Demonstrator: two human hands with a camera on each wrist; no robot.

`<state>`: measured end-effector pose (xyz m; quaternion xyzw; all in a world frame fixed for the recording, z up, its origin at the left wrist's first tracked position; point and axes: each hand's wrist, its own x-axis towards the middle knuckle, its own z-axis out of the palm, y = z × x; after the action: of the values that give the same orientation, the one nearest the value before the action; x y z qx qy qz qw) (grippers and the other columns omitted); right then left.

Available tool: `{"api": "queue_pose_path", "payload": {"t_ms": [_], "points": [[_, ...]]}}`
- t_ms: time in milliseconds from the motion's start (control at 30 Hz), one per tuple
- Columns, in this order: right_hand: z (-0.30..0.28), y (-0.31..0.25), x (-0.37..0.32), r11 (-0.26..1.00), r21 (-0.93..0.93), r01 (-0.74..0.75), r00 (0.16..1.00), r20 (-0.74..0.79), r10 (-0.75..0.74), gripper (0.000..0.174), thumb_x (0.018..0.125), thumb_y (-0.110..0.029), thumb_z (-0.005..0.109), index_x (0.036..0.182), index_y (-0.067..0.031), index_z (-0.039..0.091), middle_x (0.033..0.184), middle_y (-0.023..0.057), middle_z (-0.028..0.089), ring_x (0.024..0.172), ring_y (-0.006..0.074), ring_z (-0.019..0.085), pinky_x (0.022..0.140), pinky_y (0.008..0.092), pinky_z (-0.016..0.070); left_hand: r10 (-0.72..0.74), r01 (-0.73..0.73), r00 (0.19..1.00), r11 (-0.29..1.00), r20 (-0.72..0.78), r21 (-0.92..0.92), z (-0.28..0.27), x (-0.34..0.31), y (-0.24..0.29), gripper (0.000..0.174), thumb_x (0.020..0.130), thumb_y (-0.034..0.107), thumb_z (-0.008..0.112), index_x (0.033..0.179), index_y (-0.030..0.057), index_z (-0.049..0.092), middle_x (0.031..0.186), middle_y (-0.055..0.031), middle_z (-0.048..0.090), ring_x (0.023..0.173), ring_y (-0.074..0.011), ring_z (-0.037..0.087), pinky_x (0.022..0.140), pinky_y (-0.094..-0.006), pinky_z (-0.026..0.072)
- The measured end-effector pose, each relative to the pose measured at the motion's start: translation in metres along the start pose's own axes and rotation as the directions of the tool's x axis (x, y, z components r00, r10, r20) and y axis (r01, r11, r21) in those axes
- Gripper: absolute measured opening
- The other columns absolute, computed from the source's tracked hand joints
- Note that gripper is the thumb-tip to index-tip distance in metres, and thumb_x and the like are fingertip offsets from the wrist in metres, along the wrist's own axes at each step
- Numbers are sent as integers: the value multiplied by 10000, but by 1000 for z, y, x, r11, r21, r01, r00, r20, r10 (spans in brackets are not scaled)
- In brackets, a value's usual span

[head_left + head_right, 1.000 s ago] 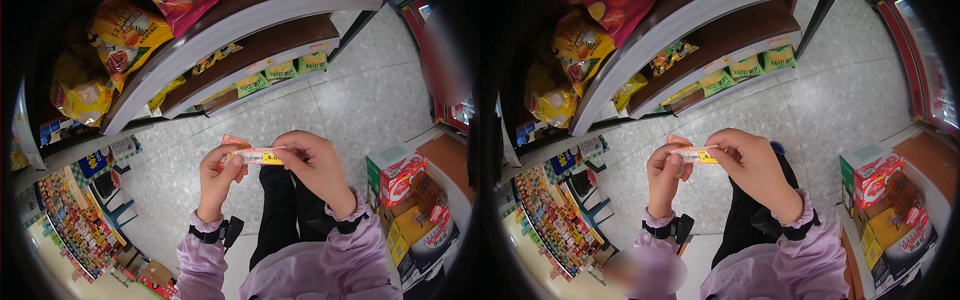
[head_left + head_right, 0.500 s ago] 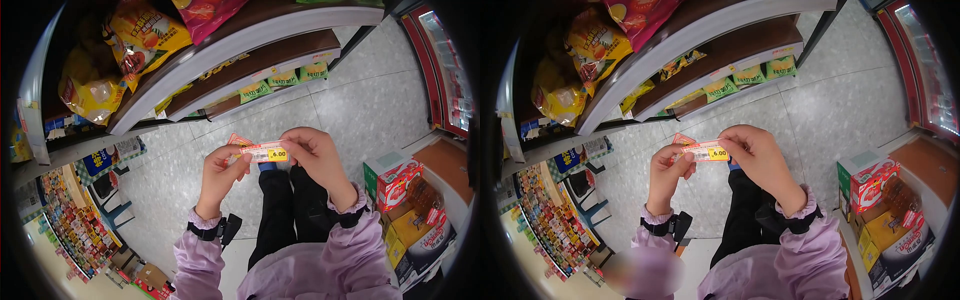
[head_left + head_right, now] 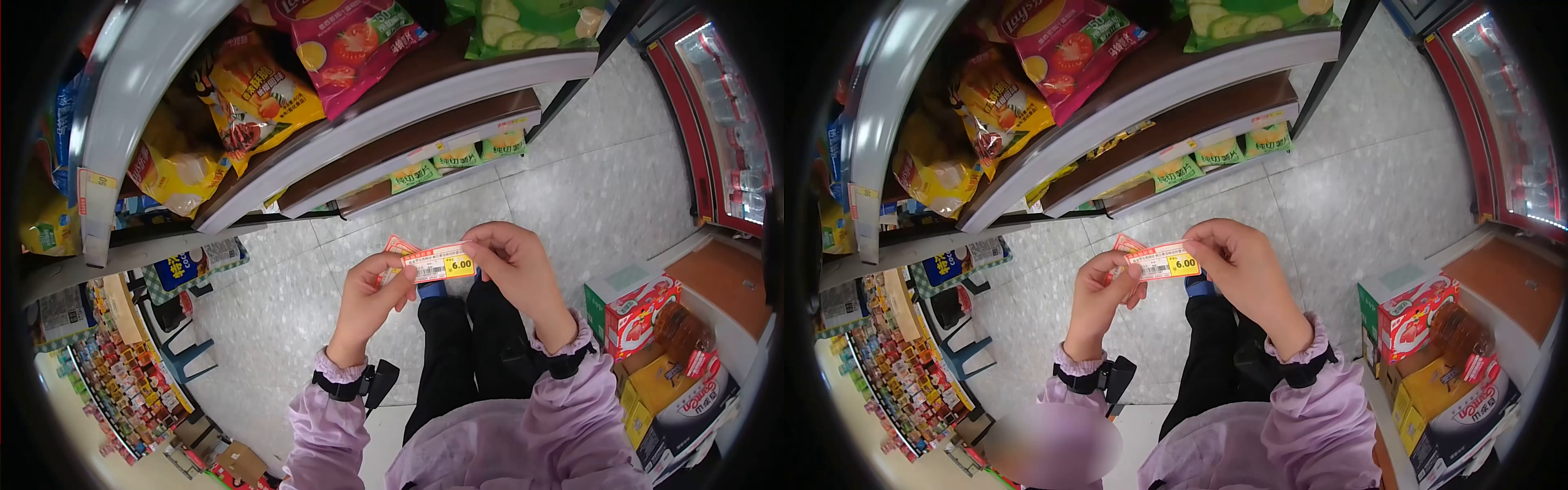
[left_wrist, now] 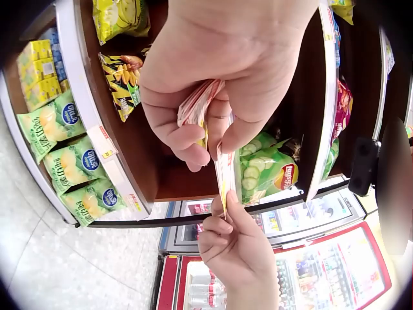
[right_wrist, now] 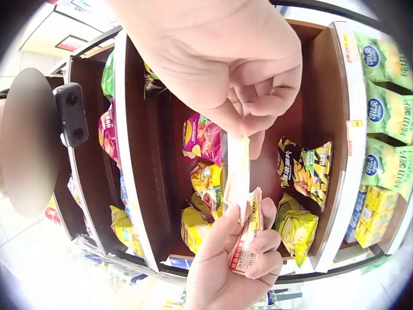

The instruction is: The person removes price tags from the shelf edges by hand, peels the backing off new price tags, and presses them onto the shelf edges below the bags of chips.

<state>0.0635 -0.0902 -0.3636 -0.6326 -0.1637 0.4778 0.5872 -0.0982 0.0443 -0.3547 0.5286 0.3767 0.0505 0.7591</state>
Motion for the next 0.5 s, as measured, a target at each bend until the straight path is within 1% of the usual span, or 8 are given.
{"api": "queue_pose_path", "payload": {"t_ms": [133,167,233,300,400,467,500], "points": [[-6,6,0,1000,-15,0,1000,5,0,115,865,-81,618,928,14,612,735,29,630,599,49,515,541,205,413,-55,55,998,998,10,11,2,2,-7,96,888,90,611,937,7,612,775,-53,617,563,-72,541,449,-199,367],[-8,9,-1,999,-47,4,1000,5,-4,110,856,-75,624,925,9,611,740,38,634,601,59,524,547,211,421,-83,82,996,996,17,22,2,2,-11,94,885,91,615,929,8,614,784,-50,617,571,-70,548,449,-196,371],[-12,12,0,996,-87,11,1000,4,-11,107,848,-69,629,923,5,609,744,47,639,602,68,532,554,217,429,-88,88,996,996,7,32,4,4,-17,96,879,93,620,927,10,615,792,-48,618,576,-67,552,450,-192,373],[-16,17,-1,991,-128,38,999,23,-35,99,834,-59,635,910,-2,605,745,66,639,600,96,550,561,230,441,-107,107,994,993,-4,44,6,6,-24,99,874,96,625,925,12,617,801,-45,618,582,-64,557,452,-189,376],[-24,25,-1,987,-156,41,999,32,-37,88,831,-52,632,899,-6,601,740,73,632,599,116,561,561,237,446,-134,131,991,988,25,80,8,12,-32,107,865,101,635,924,13,621,820,-44,625,594,-61,564,456,-182,379],[-28,29,2,983,-178,41,999,37,-35,82,832,-50,629,894,-5,599,735,73,629,594,119,558,557,238,445,-148,139,987,980,55,142,8,18,-37,123,859,113,647,934,18,627,873,-41,635,605,-60,561,461,-180,378],[-29,32,1,980,-195,35,998,48,-26,76,833,-48,626,889,-5,597,730,73,626,590,122,556,554,240,443,-158,149,986,979,55,140,9,20,-39,123,859,113,647,934,18,627,873,-41,635,605,-60,561,461,-180,378]]}}
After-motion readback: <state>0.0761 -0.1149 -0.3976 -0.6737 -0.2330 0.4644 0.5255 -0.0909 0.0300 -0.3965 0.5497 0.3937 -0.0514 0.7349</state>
